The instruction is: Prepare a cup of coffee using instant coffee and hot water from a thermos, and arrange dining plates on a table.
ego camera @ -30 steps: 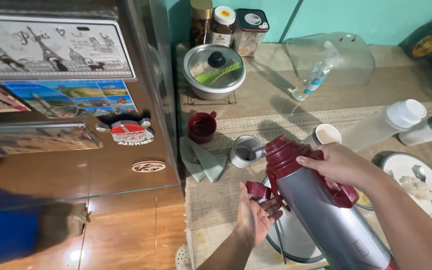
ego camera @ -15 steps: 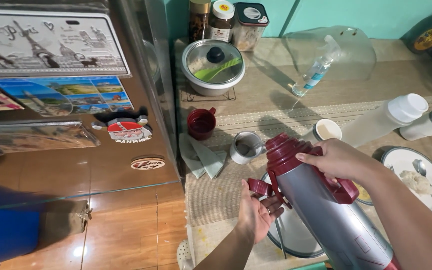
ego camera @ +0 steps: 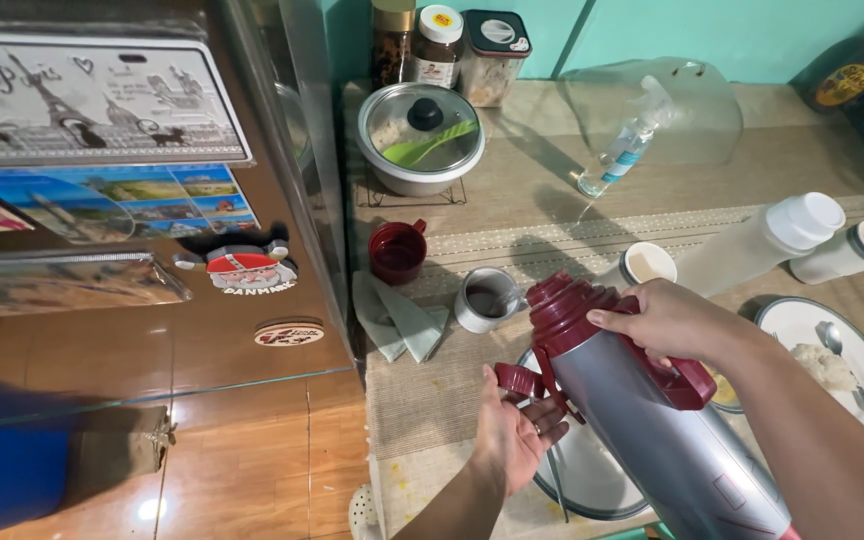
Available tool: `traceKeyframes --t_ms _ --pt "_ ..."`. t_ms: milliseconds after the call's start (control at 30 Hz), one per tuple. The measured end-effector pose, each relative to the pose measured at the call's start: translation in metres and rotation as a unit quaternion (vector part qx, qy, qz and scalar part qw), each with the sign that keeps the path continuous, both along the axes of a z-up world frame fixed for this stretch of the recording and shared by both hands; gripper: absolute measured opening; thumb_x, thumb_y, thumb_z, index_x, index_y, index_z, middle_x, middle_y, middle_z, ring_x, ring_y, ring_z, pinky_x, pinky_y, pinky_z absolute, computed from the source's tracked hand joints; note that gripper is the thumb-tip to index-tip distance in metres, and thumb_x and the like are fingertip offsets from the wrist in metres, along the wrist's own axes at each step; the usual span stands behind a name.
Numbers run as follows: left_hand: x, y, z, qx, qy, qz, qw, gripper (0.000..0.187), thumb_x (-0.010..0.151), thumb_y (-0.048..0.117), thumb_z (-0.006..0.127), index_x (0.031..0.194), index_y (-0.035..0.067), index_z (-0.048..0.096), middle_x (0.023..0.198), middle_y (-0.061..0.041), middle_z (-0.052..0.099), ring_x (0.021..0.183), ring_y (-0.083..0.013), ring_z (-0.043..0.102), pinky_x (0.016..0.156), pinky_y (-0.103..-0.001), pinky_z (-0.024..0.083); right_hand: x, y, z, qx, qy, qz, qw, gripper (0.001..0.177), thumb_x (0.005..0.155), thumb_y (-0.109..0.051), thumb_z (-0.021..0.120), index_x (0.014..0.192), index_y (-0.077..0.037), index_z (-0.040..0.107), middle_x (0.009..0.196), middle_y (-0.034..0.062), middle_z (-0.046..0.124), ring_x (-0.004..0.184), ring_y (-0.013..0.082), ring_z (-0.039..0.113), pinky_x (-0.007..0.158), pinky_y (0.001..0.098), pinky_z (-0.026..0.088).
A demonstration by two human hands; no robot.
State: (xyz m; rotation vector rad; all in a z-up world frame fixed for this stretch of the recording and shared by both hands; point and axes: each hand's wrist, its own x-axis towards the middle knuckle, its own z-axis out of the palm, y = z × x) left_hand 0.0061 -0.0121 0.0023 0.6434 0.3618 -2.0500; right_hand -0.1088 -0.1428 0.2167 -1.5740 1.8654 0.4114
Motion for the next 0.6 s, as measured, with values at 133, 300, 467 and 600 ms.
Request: traceKeyframes --t_ms 133,300,467,600 --pt "0.0002 -0.0011 0.0044 0.006 -0.002 -0.003 1.000 0.099 0.092 0.080 0.021 0.142 -0.002 0.044 0.121 -0.024 0.065 0.121 -0.0368 0.063 0.111 -0.051 0.045 0.0030 0.0018 0.0052 -0.004 0.008 -0.009 1.000 0.047 0.093 -0.047 0.066 0.097 -0.002 0.078 0.049 0.0117 0.056 0.047 0.0219 0.053 0.056 0.0394 0.045" --pt "0.0019 -0.0010 0.0050 -0.011 0.005 -0.002 1.000 0.100 0.092 0.080 0.022 0.142 -0.002 0.046 0.121 -0.023 0.066 0.119 -0.0354 0.063 0.110 -0.050 0.045 0.0028 0.0003 0.0058 -0.009 0.012 0.012 1.000 0.051 0.095 -0.049 0.068 0.094 0.001 0.076 0.049 0.0125 0.057 0.047 0.0224 0.056 0.057 0.0391 0.046" --pt "0.0012 -0.0009 0.0029 -0.008 0.012 0.001 1.000 0.099 0.092 0.081 0.023 0.140 -0.003 0.048 0.118 -0.022 0.067 0.116 -0.0340 0.064 0.109 -0.050 0.046 0.0060 0.0001 0.0082 -0.006 0.018 0.011 1.000 0.050 0.094 -0.049 0.067 0.095 0.000 0.077 0.049 0.0133 0.058 0.047 0.0224 0.057 0.059 0.0388 0.047" --pt "0.0020 -0.0005 0.0020 -0.013 0.012 0.002 1.000 0.098 0.092 0.080 0.023 0.138 -0.003 0.049 0.115 -0.021 0.067 0.113 -0.0329 0.065 0.107 -0.049 0.047 0.0087 0.0005 0.0094 -0.005 0.017 0.004 1.000 0.047 0.095 -0.050 0.068 0.097 -0.003 0.077 0.049 0.0135 0.057 0.048 0.0231 0.056 0.059 0.0392 0.047"
